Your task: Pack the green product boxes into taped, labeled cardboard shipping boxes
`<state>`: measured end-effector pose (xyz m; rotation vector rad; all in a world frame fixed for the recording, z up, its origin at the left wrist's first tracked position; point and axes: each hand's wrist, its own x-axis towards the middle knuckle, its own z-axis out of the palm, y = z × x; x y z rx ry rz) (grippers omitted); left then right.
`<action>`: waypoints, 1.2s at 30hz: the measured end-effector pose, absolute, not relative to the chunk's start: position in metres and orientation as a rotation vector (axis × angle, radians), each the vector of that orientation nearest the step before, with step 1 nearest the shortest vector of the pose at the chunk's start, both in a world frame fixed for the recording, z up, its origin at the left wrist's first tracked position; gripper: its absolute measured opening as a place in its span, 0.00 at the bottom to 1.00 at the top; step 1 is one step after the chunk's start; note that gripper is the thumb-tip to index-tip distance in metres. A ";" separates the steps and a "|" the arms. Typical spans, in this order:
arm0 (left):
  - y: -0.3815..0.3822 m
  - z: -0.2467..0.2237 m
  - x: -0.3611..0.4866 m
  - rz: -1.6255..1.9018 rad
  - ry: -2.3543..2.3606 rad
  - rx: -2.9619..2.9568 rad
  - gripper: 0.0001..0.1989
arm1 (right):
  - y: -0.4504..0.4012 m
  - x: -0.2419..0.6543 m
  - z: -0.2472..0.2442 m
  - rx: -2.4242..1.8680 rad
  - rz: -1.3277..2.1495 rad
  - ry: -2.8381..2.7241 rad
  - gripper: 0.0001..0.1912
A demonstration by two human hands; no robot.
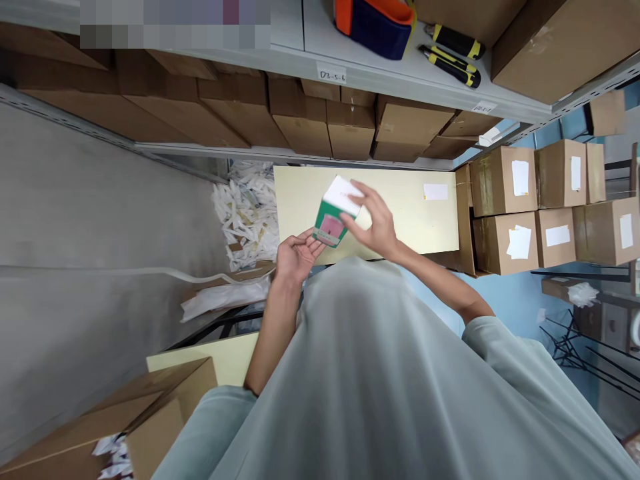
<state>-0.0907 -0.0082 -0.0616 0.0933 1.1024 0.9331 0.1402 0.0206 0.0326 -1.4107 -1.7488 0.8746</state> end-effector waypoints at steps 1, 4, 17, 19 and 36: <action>-0.013 -0.054 -0.090 0.938 1.113 0.129 0.16 | 0.035 0.142 0.034 -1.449 0.896 -1.646 0.30; -0.025 -0.027 -0.087 0.991 1.229 0.309 0.17 | 0.075 0.150 0.028 -1.535 0.993 -1.421 0.34; 0.029 0.033 -0.102 1.076 1.613 1.296 0.13 | 0.069 0.140 -0.042 -1.816 2.032 -0.470 0.22; 0.041 0.030 -0.104 1.029 1.519 1.317 0.17 | 0.052 0.127 -0.045 -1.814 2.253 -0.352 0.25; 0.052 -0.090 -0.161 1.057 1.574 1.156 0.21 | 0.086 0.102 -0.097 -2.066 1.833 -0.607 0.28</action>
